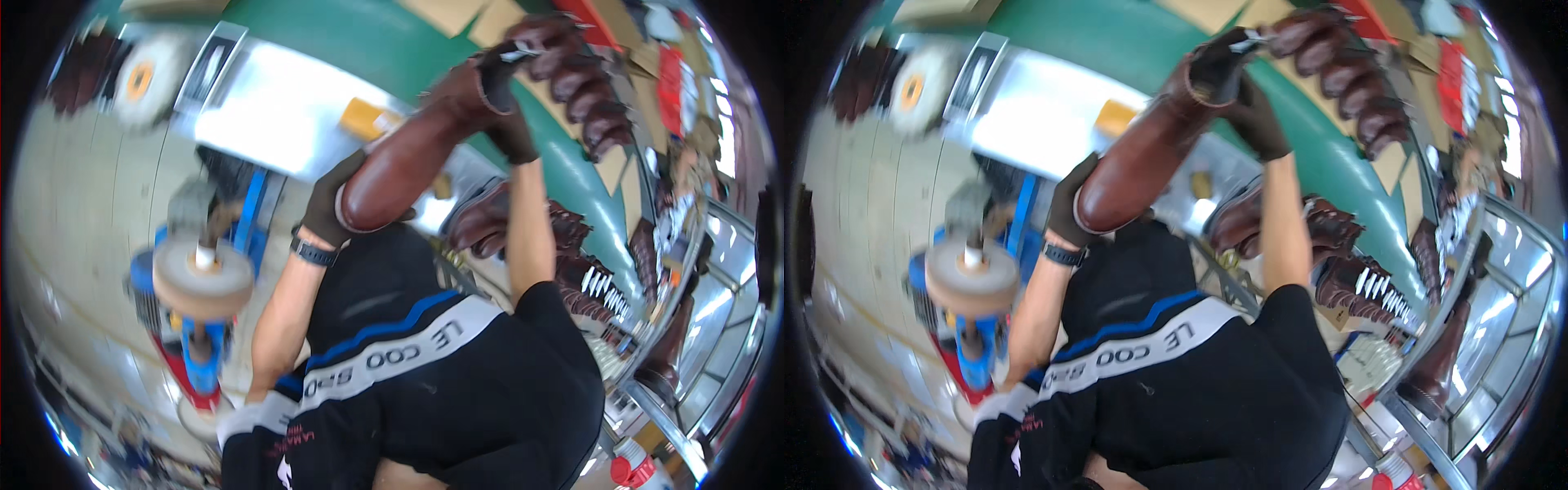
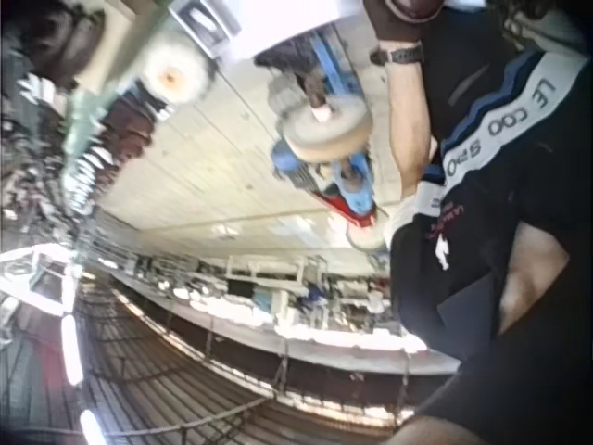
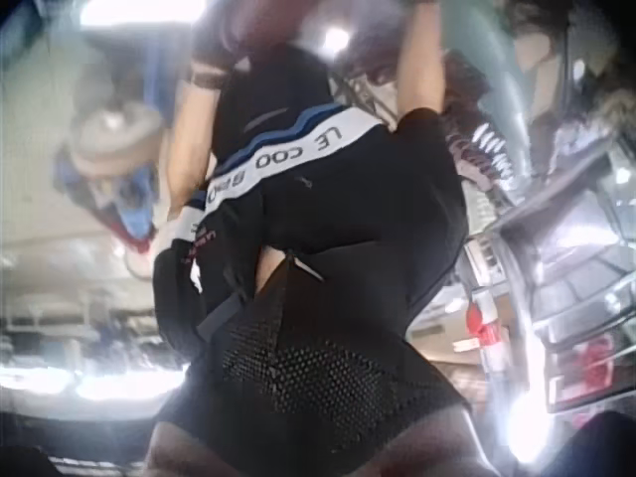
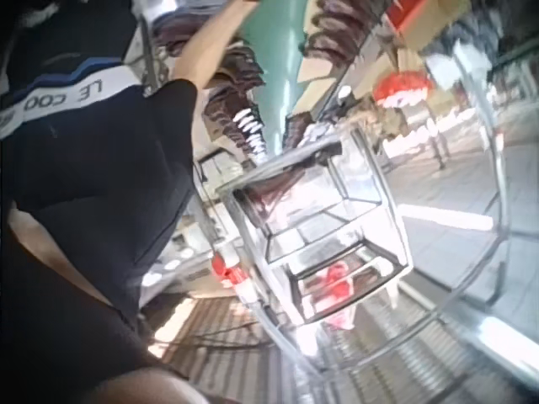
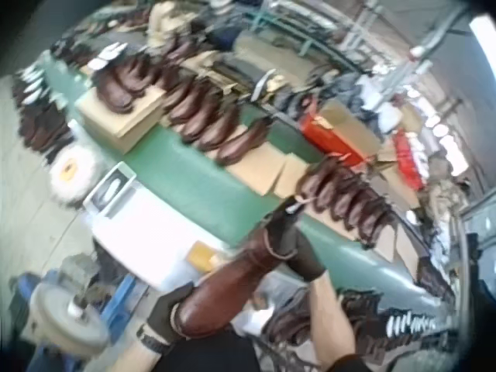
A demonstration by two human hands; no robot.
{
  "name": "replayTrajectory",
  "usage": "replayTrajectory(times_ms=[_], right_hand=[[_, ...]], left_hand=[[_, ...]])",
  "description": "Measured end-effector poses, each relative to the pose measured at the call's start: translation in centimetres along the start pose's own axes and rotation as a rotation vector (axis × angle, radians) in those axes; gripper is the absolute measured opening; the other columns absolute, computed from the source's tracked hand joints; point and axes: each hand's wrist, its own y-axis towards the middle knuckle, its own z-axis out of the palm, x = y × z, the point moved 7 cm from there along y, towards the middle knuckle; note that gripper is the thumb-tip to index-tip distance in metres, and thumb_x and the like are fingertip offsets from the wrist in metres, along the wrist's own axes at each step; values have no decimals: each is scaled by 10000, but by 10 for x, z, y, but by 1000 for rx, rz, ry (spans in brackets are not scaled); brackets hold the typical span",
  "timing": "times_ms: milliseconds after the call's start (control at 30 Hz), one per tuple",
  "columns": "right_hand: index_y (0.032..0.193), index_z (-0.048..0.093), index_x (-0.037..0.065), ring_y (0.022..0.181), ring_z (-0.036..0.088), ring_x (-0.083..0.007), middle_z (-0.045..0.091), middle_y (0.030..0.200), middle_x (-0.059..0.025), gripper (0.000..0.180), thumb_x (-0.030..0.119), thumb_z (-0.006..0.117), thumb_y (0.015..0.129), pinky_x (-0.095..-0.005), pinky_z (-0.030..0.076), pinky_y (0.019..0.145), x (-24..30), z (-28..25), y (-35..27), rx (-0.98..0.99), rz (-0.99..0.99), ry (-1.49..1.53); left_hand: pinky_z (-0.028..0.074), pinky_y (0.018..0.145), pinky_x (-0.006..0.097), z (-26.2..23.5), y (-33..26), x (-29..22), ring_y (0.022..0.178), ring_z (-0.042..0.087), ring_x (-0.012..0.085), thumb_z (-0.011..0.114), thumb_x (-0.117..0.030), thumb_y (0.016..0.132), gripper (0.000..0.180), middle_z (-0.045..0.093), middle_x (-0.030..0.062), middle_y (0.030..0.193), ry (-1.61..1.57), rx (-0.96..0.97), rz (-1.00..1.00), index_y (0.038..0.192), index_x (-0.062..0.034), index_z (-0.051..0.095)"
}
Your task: Buffing and polishing leather boots using a rotating wheel machine in a factory.
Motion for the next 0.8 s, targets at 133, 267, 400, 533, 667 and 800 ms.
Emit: replayTrajectory(times_ms=[133, 267, 400, 533, 667, 800], right_hand=[[1384, 166, 90, 1141, 475, -295, 353, 1334, -148, 847, -38, 657, 706, -406, 462, 915, 8, 20, -8, -49, -26, 500], [1172, 490, 7, 996, 565, -272, 563, 1100, -160, 611, 231, 747, 665, -373, 452, 834, -56, -60, 31, -558, -164, 82], [1139, 483, -16, 981, 574, -315, 589, 1044, -174, 679, 310, 763, 613, -382, 453, 849, -41, -146, 111, -765, -81, -89], [1200, 412, -22, 935, 596, -277, 600, 1026, -166, 777, 326, 763, 601, -365, 471, 836, -55, -208, 189, -931, -34, -409], [1271, 301, 5, 1033, 527, -383, 507, 1116, -239, 834, 252, 723, 596, -439, 449, 852, -78, -190, 208, -1062, 535, -526], [1249, 382, 42, 1026, 481, -368, 475, 1128, -207, 689, 202, 680, 649, -473, 379, 893, -33, -114, 192, -1456, -161, -783]], left_hand=[[450, 897, 462, 50, 89, -22, 1160, 476, 307, 546, -258, 866, 626, 430, 164, 1303, 361, 118, 183, 1382, -56, 256], [378, 956, 327, 85, 153, -28, 1171, 473, 305, 595, -297, 844, 683, 445, 215, 1289, 1435, 101, 418, 1353, 33, 281], [418, 909, 356, 64, 167, -32, 1160, 488, 309, 594, -275, 856, 642, 482, 259, 1238, 1736, -85, 252, 1362, -16, 295], [440, 875, 326, 22, 136, -41, 1081, 544, 249, 562, -202, 883, 543, 539, 181, 1206, 1642, -149, 166, 1356, -62, 335], [430, 871, 273, -17, 77, -45, 1043, 549, 172, 550, -148, 891, 430, 587, 139, 1129, 1505, -354, 88, 1270, 22, 436], [466, 787, 247, -42, 15, -51, 980, 580, 158, 528, -137, 897, 408, 592, 116, 1127, 1305, -677, 51, 1277, -11, 448]])
